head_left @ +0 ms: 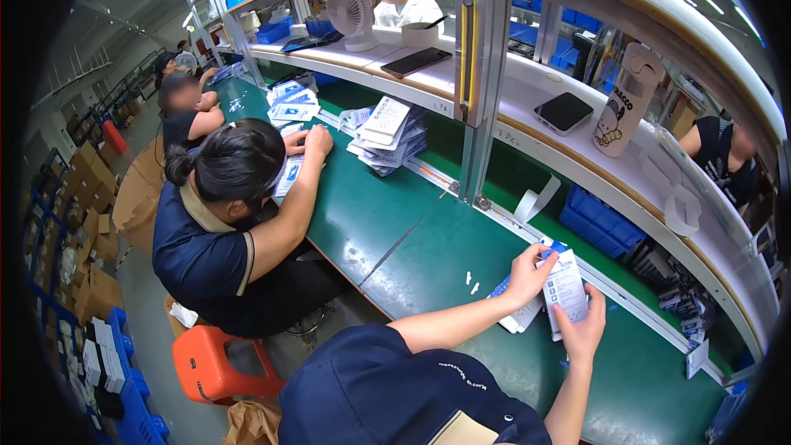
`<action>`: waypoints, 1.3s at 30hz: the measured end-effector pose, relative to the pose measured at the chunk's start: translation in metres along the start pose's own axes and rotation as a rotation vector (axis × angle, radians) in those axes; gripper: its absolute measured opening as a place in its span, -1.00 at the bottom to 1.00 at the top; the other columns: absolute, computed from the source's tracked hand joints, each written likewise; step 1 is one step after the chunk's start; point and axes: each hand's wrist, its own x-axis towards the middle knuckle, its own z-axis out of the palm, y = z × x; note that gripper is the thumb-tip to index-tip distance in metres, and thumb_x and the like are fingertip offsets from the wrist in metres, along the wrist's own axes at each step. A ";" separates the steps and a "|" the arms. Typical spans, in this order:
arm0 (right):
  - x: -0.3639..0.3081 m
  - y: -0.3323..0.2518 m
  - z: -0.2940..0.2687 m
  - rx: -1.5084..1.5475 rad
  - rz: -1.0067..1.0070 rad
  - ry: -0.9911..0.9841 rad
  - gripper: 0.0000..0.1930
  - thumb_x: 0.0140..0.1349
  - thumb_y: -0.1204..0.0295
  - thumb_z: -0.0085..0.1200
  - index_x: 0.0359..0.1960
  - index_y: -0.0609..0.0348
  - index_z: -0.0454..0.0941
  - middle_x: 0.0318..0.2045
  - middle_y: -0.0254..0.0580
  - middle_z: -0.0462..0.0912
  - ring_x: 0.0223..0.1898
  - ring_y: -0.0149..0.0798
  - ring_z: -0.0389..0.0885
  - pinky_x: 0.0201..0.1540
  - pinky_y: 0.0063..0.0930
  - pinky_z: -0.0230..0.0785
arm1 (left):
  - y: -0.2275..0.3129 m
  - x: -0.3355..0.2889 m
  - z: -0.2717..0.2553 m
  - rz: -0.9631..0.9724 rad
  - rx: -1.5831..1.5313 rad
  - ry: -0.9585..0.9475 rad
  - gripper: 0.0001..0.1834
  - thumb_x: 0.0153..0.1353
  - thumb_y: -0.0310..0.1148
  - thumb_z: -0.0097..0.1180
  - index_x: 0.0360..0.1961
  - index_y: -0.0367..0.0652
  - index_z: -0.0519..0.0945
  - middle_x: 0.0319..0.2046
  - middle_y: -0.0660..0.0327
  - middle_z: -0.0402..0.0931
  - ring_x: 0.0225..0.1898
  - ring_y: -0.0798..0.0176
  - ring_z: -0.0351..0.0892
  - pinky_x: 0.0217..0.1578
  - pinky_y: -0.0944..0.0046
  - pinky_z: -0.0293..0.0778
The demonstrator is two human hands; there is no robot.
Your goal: The person assembles small batteries into rectangular cardboard boxes at a factory workstation. They pick up batteries from a pile on the green table, insert them into the boxes, and then fold the flaps to close the packaging. The process is repeated continuously with multiple units.
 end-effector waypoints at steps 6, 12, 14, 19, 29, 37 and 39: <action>0.001 -0.008 -0.007 -0.348 -0.083 -0.022 -0.14 -0.30 0.39 0.37 0.19 0.12 0.30 -0.01 0.05 0.45 0.00 0.10 0.44 0.06 -0.10 0.28 | -0.001 -0.002 -0.002 0.009 -0.048 -0.131 -0.82 0.24 -0.37 0.14 -0.39 -0.28 0.50 -0.50 0.27 0.52 -0.44 0.49 0.46 -0.49 0.41 0.38; 0.000 0.069 -0.074 -0.425 0.255 0.197 -0.29 -0.28 0.44 0.35 0.04 0.12 0.34 -0.05 0.04 0.45 -0.03 0.15 0.45 0.03 -0.10 0.33 | 0.016 -0.006 -0.004 0.337 0.372 -0.232 -0.85 0.11 -0.37 0.18 -0.41 -0.24 0.52 -0.35 0.11 0.51 -0.27 0.07 0.51 -0.20 0.17 0.41; -0.004 0.089 -0.094 -0.490 0.478 0.134 -0.35 -0.30 0.40 0.38 -0.07 0.05 0.35 -0.06 -0.03 0.46 -0.02 0.11 0.46 0.04 -0.13 0.32 | 0.020 -0.007 -0.006 0.433 0.540 -0.241 -0.84 0.09 -0.36 0.18 -0.41 -0.23 0.52 -0.32 0.12 0.51 -0.20 0.02 0.47 -0.14 0.13 0.38; -0.016 0.104 -0.113 -0.631 0.896 -0.149 -0.35 -0.29 0.24 0.45 -0.12 0.01 0.37 0.01 -0.10 0.44 0.09 0.06 0.40 0.17 0.00 0.16 | 0.033 -0.011 -0.011 0.524 0.992 -0.241 -0.58 0.00 -0.16 0.26 -0.21 -0.25 0.55 -0.04 -0.02 0.42 0.03 -0.10 0.34 0.02 -0.02 0.29; 0.002 0.068 -0.049 -0.454 0.123 0.156 -0.62 -0.06 0.38 0.28 -0.18 0.09 0.43 0.21 0.11 0.23 0.28 0.17 0.10 0.32 0.20 -0.24 | 0.027 -0.003 -0.018 0.266 1.191 -0.301 -0.20 -0.11 0.05 0.36 0.02 -0.32 0.41 -0.04 -0.09 0.35 -0.05 -0.06 0.36 -0.11 0.05 0.38; -0.004 0.022 0.007 -0.145 -0.149 -0.046 -0.73 -0.05 0.43 0.27 -0.29 0.15 0.51 0.14 0.04 0.34 0.19 0.11 0.26 0.24 0.00 0.03 | 0.025 0.014 -0.030 0.257 1.023 -0.174 -0.12 -0.10 -0.10 0.40 0.15 -0.37 0.26 -0.09 -0.05 0.35 -0.07 -0.09 0.42 -0.07 0.07 0.41; -0.004 0.022 0.011 -0.010 -0.158 -0.016 -0.74 -0.06 0.47 0.27 -0.30 0.18 0.52 0.09 0.02 0.41 0.13 0.08 0.35 0.17 -0.13 0.18 | 0.021 0.019 -0.032 0.189 0.736 -0.122 -0.27 0.01 -0.22 0.33 0.14 -0.33 0.31 -0.06 -0.09 0.38 -0.06 -0.09 0.46 -0.04 0.06 0.41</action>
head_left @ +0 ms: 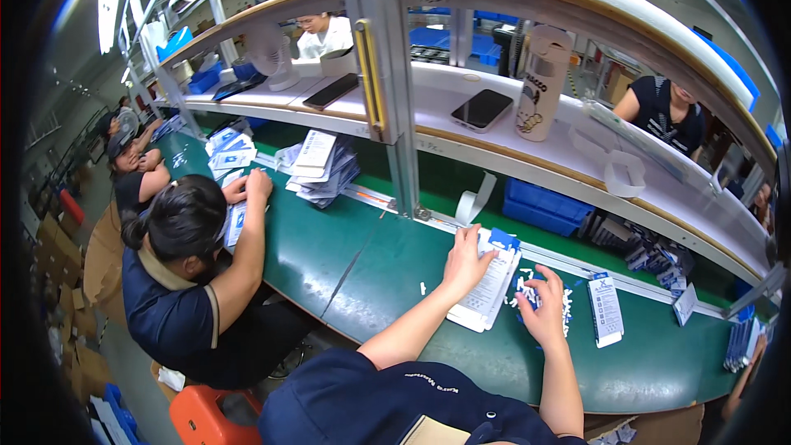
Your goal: The person assembles small batteries into rectangular cardboard boxes at a factory workstation. They pick up batteries from a pile on the green table, insert them into the boxes, and then fold the flaps to close the packaging. The process is repeated continuously with multiple units.
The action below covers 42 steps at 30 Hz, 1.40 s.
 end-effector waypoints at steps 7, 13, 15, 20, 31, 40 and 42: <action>0.001 0.004 -0.002 1.140 0.576 -0.051 -0.66 0.28 0.32 0.04 0.01 0.17 0.32 -0.07 -0.19 0.48 -0.07 -0.35 0.51 -0.04 -0.45 0.40 | 0.012 -0.007 0.029 -0.286 -1.093 0.016 -0.56 0.30 -0.39 0.04 0.17 -0.22 0.30 -0.14 0.22 0.38 -0.15 0.42 0.43 -0.18 0.43 0.39; -0.018 0.000 0.006 1.229 0.670 -0.243 -0.24 0.13 0.13 0.19 0.29 0.13 0.11 0.15 -0.14 0.37 0.14 -0.16 0.40 0.18 -0.25 0.27 | 0.033 -0.035 0.042 -0.110 -1.194 0.003 -0.57 0.35 -0.41 -0.06 0.18 -0.18 0.16 -0.09 0.17 0.33 -0.13 0.42 0.39 -0.14 0.42 0.37; -0.022 0.003 0.006 1.328 0.642 -0.264 -0.14 0.07 0.11 0.23 0.34 0.12 0.04 0.17 -0.11 0.35 0.17 -0.12 0.37 0.21 -0.23 0.24 | 0.028 -0.036 0.046 -0.031 -1.131 0.002 -0.57 0.36 -0.40 -0.07 0.19 -0.17 0.14 -0.07 0.17 0.32 -0.08 0.40 0.36 -0.08 0.39 0.34; -0.027 0.012 0.009 1.373 0.680 -0.236 -0.15 0.03 0.08 0.24 0.30 0.15 0.10 0.13 -0.10 0.39 0.14 -0.09 0.41 0.17 -0.17 0.30 | 0.035 -0.042 0.040 0.014 -0.956 -0.095 -0.53 0.36 -0.37 -0.06 0.22 -0.17 0.12 -0.03 0.17 0.30 -0.02 0.40 0.31 -0.01 0.38 0.31; 0.005 -0.001 -0.043 0.568 0.202 0.120 -0.04 -0.31 0.22 0.46 0.21 0.21 0.22 0.00 -0.09 0.41 0.02 -0.13 0.41 0.12 -0.27 0.26 | 0.022 -0.028 0.038 0.023 -0.932 -0.297 -0.60 0.31 -0.27 0.04 0.12 -0.20 0.37 -0.01 0.22 0.38 -0.06 0.36 0.40 -0.05 0.36 0.34; 0.008 -0.005 -0.041 -0.241 -0.048 -0.033 -0.19 -0.28 0.66 0.29 0.18 0.16 0.33 -0.07 -0.01 0.43 -0.02 0.05 0.43 0.06 -0.20 0.30 | 0.014 -0.026 0.042 -0.289 -1.180 -0.573 -0.62 0.38 -0.18 -0.08 0.02 -0.26 0.48 -0.14 0.20 0.54 -0.14 0.39 0.56 -0.14 0.35 0.50; 0.006 -0.001 -0.035 -0.302 -0.075 -0.042 -0.21 -0.26 0.65 0.24 0.19 0.20 0.33 -0.08 -0.01 0.44 -0.03 0.06 0.44 0.04 -0.21 0.31 | 0.015 -0.025 0.036 -0.320 -1.187 -0.574 -0.73 0.32 -0.27 0.00 -0.10 -0.21 0.55 -0.27 0.29 0.58 -0.22 0.44 0.57 -0.25 0.41 0.49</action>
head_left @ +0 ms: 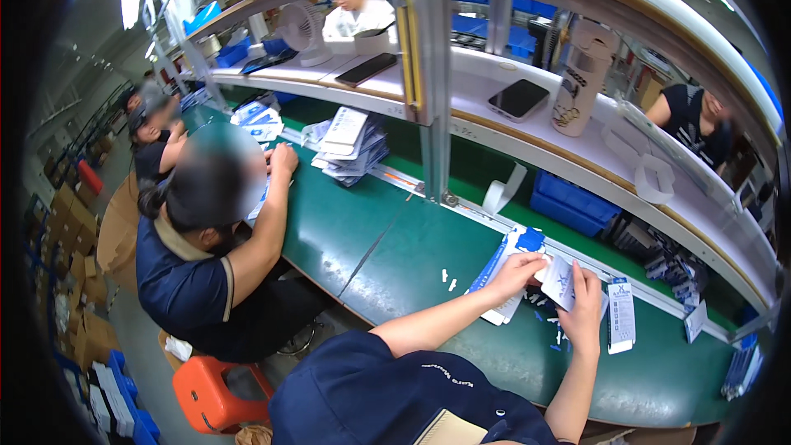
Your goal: The person assembles small batteries into rectangular cardboard boxes at a factory workstation. They pick up batteries from a pile on the green table, insert them into the boxes, and then fold the flaps to close the packaging. The process is repeated continuously with multiple units.
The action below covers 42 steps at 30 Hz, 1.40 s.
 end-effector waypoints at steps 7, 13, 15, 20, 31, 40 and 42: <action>0.003 -0.002 -0.005 -0.076 0.030 -0.025 -0.08 -0.37 0.46 0.43 0.18 0.21 0.27 0.05 0.00 0.35 0.08 0.08 0.34 0.13 -0.12 0.20 | 0.005 -0.001 -0.008 -0.075 0.145 -0.001 -0.78 0.21 -0.44 0.04 -0.16 -0.27 0.58 -0.30 0.25 0.60 -0.33 0.41 0.59 -0.30 0.42 0.49; 0.002 0.000 -0.007 -0.002 0.041 -0.033 -0.01 -0.47 0.30 0.52 0.16 0.16 0.28 0.07 -0.03 0.32 0.08 0.05 0.31 0.12 -0.13 0.18 | 0.006 0.001 -0.011 -0.142 0.199 0.056 -0.77 0.15 -0.51 0.01 -0.17 -0.32 0.59 -0.31 0.19 0.62 -0.37 0.36 0.61 -0.32 0.37 0.55; 0.002 0.002 -0.008 0.000 0.039 -0.042 -0.04 -0.45 0.33 0.50 0.15 0.14 0.30 0.05 -0.07 0.34 0.08 0.04 0.31 0.13 -0.12 0.17 | 0.014 -0.002 -0.006 -0.159 0.211 0.069 -0.77 0.13 -0.53 0.02 -0.19 -0.33 0.60 -0.31 0.16 0.62 -0.36 0.33 0.63 -0.30 0.36 0.58; 0.002 0.004 -0.013 -0.067 0.010 -0.084 -0.09 -0.43 0.43 0.45 0.15 0.08 0.31 0.04 -0.13 0.36 0.11 -0.01 0.31 0.23 -0.10 0.12 | 0.017 -0.003 0.001 -0.187 0.260 0.107 -0.85 0.12 -0.54 0.06 -0.30 -0.31 0.62 -0.41 0.21 0.63 -0.43 0.42 0.61 -0.35 0.44 0.54; 0.000 0.019 -0.016 -0.209 0.130 0.071 -0.27 -0.29 0.70 0.16 0.07 -0.10 0.39 0.12 -0.17 0.30 0.32 0.03 0.09 0.33 0.19 -0.23 | 0.003 -0.003 0.000 -0.131 0.438 -0.034 -0.81 0.20 -0.40 0.18 -0.30 -0.37 0.65 -0.43 0.16 0.61 -0.40 0.41 0.57 -0.33 0.46 0.46; -0.001 0.011 -0.010 -0.135 0.053 0.019 -0.23 -0.32 0.73 0.13 0.09 -0.11 0.38 0.17 -0.19 0.28 0.36 0.06 0.03 0.34 0.20 -0.28 | -0.004 -0.002 0.006 0.023 0.234 -0.085 -0.62 0.19 -0.58 0.11 0.05 -0.42 0.43 -0.14 0.08 0.55 -0.15 0.33 0.58 -0.11 0.34 0.53; -0.001 0.008 -0.007 -0.122 0.037 -0.014 -0.21 -0.33 0.73 0.14 0.10 -0.13 0.38 0.16 -0.20 0.29 0.36 0.04 0.03 0.34 0.20 -0.27 | -0.004 -0.002 0.000 -0.030 0.246 -0.126 -0.68 0.20 -0.60 0.07 0.01 -0.41 0.46 -0.18 0.12 0.57 -0.17 0.34 0.58 -0.14 0.36 0.51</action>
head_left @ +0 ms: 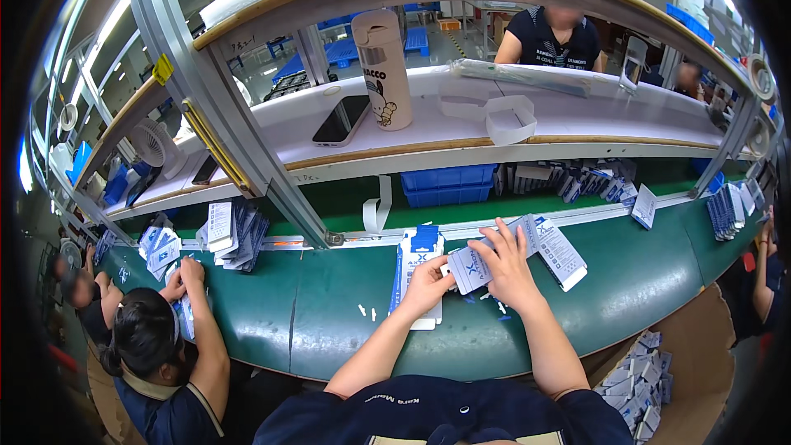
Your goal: The person assembles small batteries into rectangular cardboard boxes at a factory workstation. They pick up batteries from a pile on the green table, insert them into the boxes, and then fold the flaps to close the packaging. The process is repeated continuously with multiple units.
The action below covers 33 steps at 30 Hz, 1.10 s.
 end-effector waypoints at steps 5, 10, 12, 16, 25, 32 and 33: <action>0.001 -0.002 -0.001 0.031 -0.015 0.003 -0.20 -0.34 0.74 0.13 0.10 -0.13 0.39 0.15 -0.23 0.31 0.35 0.00 0.07 0.34 0.19 -0.27 | 0.004 0.000 -0.003 0.002 0.035 -0.009 -0.73 0.20 -0.61 0.05 -0.06 -0.39 0.51 -0.23 0.16 0.59 -0.24 0.37 0.60 -0.19 0.38 0.51; 0.001 -0.002 -0.002 0.001 -0.044 0.045 -0.21 -0.34 0.75 0.12 0.09 -0.14 0.42 0.11 -0.25 0.35 0.33 -0.02 0.12 0.34 0.17 -0.26 | 0.006 -0.001 -0.003 0.036 0.062 -0.003 -0.75 0.21 -0.60 0.04 -0.07 -0.43 0.50 -0.24 0.16 0.59 -0.26 0.42 0.58 -0.24 0.43 0.51; 0.001 -0.003 -0.003 -0.004 -0.038 0.056 -0.21 -0.34 0.73 0.13 0.09 -0.15 0.42 0.11 -0.25 0.36 0.32 -0.03 0.13 0.34 0.16 -0.25 | 0.007 -0.002 -0.003 0.018 0.103 0.020 -0.78 0.22 -0.60 0.04 -0.10 -0.43 0.51 -0.26 0.16 0.59 -0.27 0.42 0.58 -0.25 0.43 0.50; 0.001 0.000 -0.001 0.007 -0.002 0.091 -0.22 -0.35 0.68 0.16 0.09 -0.16 0.43 0.10 -0.26 0.37 0.30 -0.05 0.16 0.33 0.12 -0.20 | -0.003 -0.001 -0.004 0.074 0.022 0.110 -0.83 0.23 -0.57 0.07 -0.16 -0.41 0.53 -0.30 0.15 0.60 -0.29 0.41 0.59 -0.25 0.43 0.51; 0.006 0.002 -0.005 0.351 0.151 0.264 -0.24 -0.26 0.43 0.39 0.13 0.10 0.40 0.00 -0.19 0.54 0.07 -0.16 0.47 0.25 -0.07 0.08 | 0.019 -0.006 -0.001 0.126 0.020 0.109 -0.81 0.28 -0.40 0.09 -0.24 -0.35 0.56 -0.39 0.11 0.62 -0.38 0.31 0.61 -0.30 0.38 0.53; -0.001 0.002 0.003 1.762 0.394 0.030 -0.48 0.22 0.38 0.08 0.18 0.37 0.29 0.09 0.03 0.48 0.08 -0.13 0.50 0.11 -0.24 0.38 | 0.014 -0.004 0.012 0.225 0.151 0.106 -0.70 0.21 -0.47 0.17 -0.05 -0.36 0.50 -0.14 0.13 0.53 -0.08 0.32 0.50 -0.05 0.34 0.45; -0.001 -0.001 0.000 1.836 0.393 -0.021 -0.50 0.28 0.30 0.01 0.17 0.37 0.28 0.06 0.04 0.49 0.04 -0.09 0.54 0.10 -0.18 0.41 | 0.015 -0.004 0.012 0.204 0.102 0.090 -0.69 0.20 -0.47 0.18 -0.04 -0.35 0.50 -0.15 0.14 0.53 -0.09 0.32 0.51 -0.05 0.35 0.45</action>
